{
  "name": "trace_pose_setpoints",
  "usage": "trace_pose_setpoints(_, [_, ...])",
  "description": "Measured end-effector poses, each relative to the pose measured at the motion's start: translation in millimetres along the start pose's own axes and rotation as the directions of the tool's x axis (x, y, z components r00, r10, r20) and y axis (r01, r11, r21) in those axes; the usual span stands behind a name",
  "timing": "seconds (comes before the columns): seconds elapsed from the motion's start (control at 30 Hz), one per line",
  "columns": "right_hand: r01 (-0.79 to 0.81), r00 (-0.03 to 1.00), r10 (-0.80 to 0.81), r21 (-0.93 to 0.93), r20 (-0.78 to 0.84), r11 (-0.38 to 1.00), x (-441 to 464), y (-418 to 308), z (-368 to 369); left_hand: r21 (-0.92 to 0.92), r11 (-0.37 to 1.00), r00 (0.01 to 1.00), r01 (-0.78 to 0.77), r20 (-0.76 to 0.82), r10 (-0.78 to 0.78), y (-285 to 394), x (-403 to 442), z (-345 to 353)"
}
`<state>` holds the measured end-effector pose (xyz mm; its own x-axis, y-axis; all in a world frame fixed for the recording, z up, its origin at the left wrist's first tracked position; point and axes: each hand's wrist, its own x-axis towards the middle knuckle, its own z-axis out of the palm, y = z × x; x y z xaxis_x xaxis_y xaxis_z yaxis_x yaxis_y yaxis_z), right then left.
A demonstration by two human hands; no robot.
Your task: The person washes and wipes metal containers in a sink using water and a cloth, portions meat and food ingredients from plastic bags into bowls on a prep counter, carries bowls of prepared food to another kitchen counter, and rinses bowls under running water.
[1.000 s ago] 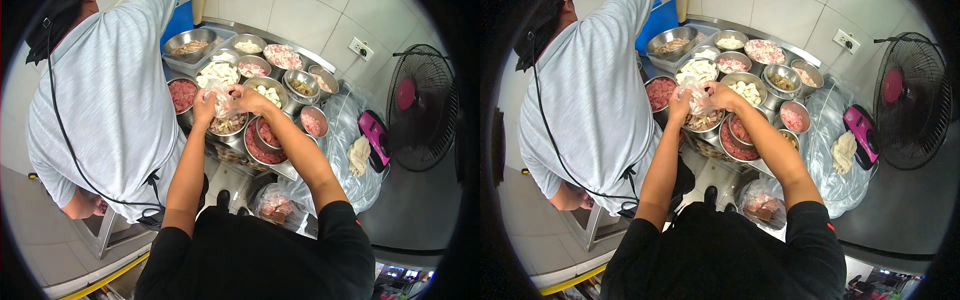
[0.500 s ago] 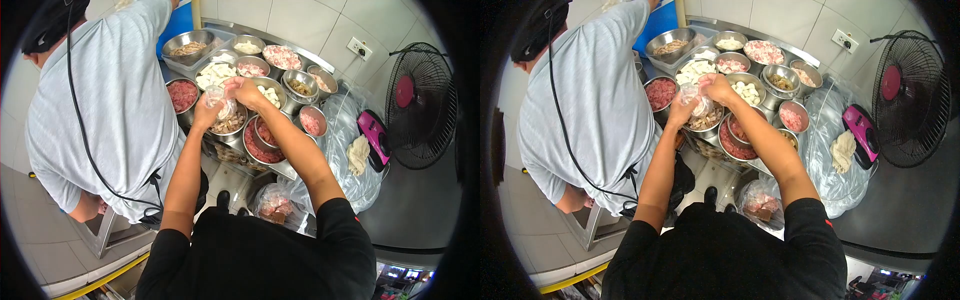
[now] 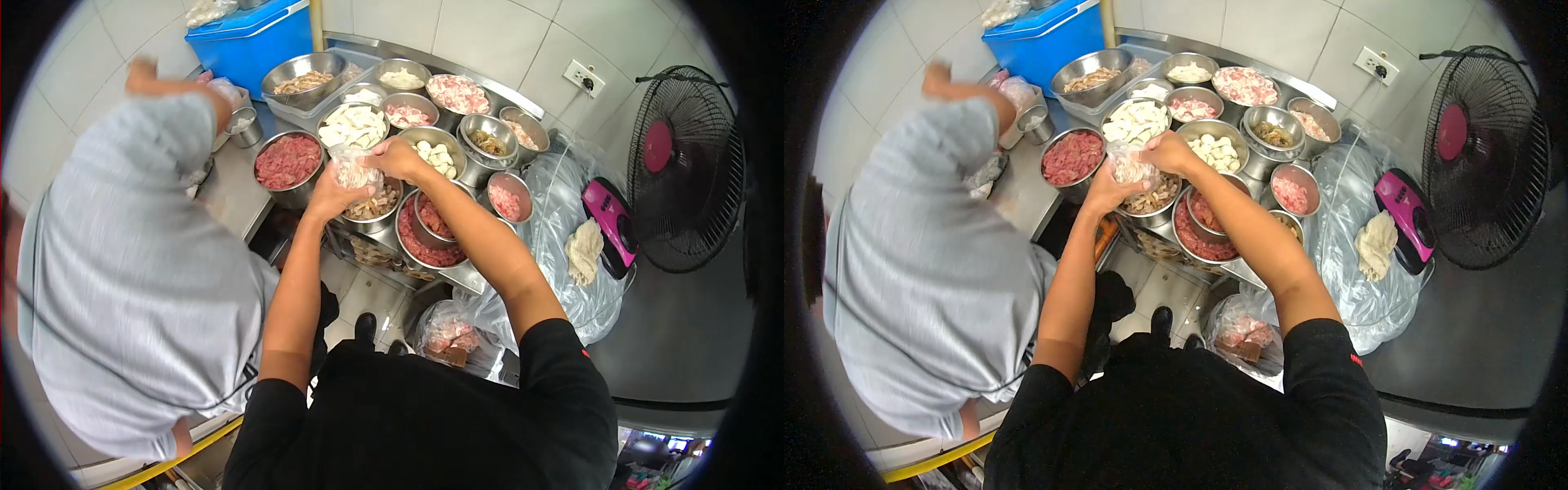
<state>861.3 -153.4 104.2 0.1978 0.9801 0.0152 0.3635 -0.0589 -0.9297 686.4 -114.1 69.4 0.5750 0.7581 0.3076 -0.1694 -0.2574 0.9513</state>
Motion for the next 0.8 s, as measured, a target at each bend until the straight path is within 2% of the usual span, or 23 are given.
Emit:
trace_pose_setpoints(0.07, [0.011, 0.997, 0.003, -0.179, 0.076, 0.984, -1, -7, 0, 0.263, 0.957, 0.985, 0.121, 0.090, -0.149, 4, -1, -9])
trace_pose_setpoints(0.1, [0.012, 0.997, 0.003, -0.179, 0.079, 0.984, 3, -1, 4, 0.263, 0.957, 0.985, 0.122, 0.087, -0.150, 6, 0, -9])
trace_pose_setpoints(0.17, [-0.047, 0.990, 0.040, 0.049, 0.138, 0.998, 7, 5, 14, 0.417, 0.906, 0.989, 0.078, 0.081, -0.123, 8, 1, -7])
trace_pose_setpoints(0.2, [-0.046, 0.990, 0.038, 0.049, 0.139, 0.998, 7, 6, 14, 0.417, 0.905, 0.989, 0.078, 0.079, -0.122, 5, 2, -8])
trace_pose_setpoints(0.27, [-0.138, 0.962, 0.126, 0.035, 0.241, 0.990, 4, 5, 11, 0.487, 0.867, 0.993, -0.106, 0.095, 0.068, -6, 1, -10])
trace_pose_setpoints(0.3, [-0.136, 0.963, 0.124, 0.033, 0.241, 0.990, 4, 2, 9, 0.487, 0.867, 0.993, -0.108, 0.095, 0.071, -10, 1, -12])
trace_pose_setpoints(0.37, [-0.267, 0.939, 0.235, 0.101, 0.249, 0.959, 1, -6, 2, 0.204, 0.971, 0.992, 0.120, -0.062, -0.110, -20, -3, -13])
trace_pose_setpoints(0.4, [-0.264, 0.940, 0.234, 0.098, 0.249, 0.959, -2, -12, -2, 0.203, 0.972, 0.992, 0.118, -0.063, -0.107, -24, -2, -14])
trace_pose_setpoints(0.47, [-0.297, 0.931, 0.245, 0.171, 0.269, 0.940, -7, -21, -10, -0.095, 0.982, 0.982, 0.162, -0.082, -0.170, -30, -1, -16])
trace_pose_setpoints(0.5, [-0.313, 0.914, 0.249, 0.167, 0.320, 0.935, -2, -14, -15, -0.140, 0.965, 0.972, 0.223, -0.039, -0.231, -30, -1, -18])
trace_pose_setpoints(0.53, [-0.312, 0.915, 0.248, 0.165, 0.319, 0.936, -1, -8, -17, -0.142, 0.965, 0.973, 0.221, -0.040, -0.229, -31, 0, -19])
trace_pose_setpoints(0.6, [-0.228, 0.894, 0.187, 0.054, 0.408, 0.972, -1, -6, -19, -0.354, 0.904, 0.961, 0.238, -0.046, -0.271, -33, 4, -20])
trace_pose_setpoints(0.63, [-0.260, 0.904, 0.217, 0.073, 0.368, 0.963, -2, -4, -17, -0.354, 0.905, 0.962, 0.237, -0.045, -0.269, -34, 5, -21])
trace_pose_setpoints(0.7, [-0.229, 0.914, 0.172, 0.117, 0.367, 0.966, -8, -5, -13, -0.526, 0.819, 0.967, 0.231, 0.031, -0.253, -31, 5, -22])
trace_pose_setpoints(0.73, [-0.199, 0.921, 0.129, 0.160, 0.368, 0.967, -9, -7, -11, -0.527, 0.819, 0.968, 0.228, 0.029, -0.250, -29, 6, -22])
trace_pose_setpoints(0.77, [-0.053, 0.953, 0.034, 0.054, 0.300, 0.997, -9, -7, -6, -0.494, 0.845, 0.978, 0.203, 0.059, -0.200, -24, 5, -21])
trace_pose_setpoints(0.8, [-0.052, 0.953, 0.034, 0.054, 0.302, 0.997, -9, -6, -4, -0.462, 0.869, 0.984, 0.178, 0.091, -0.153, -19, 4, -19])
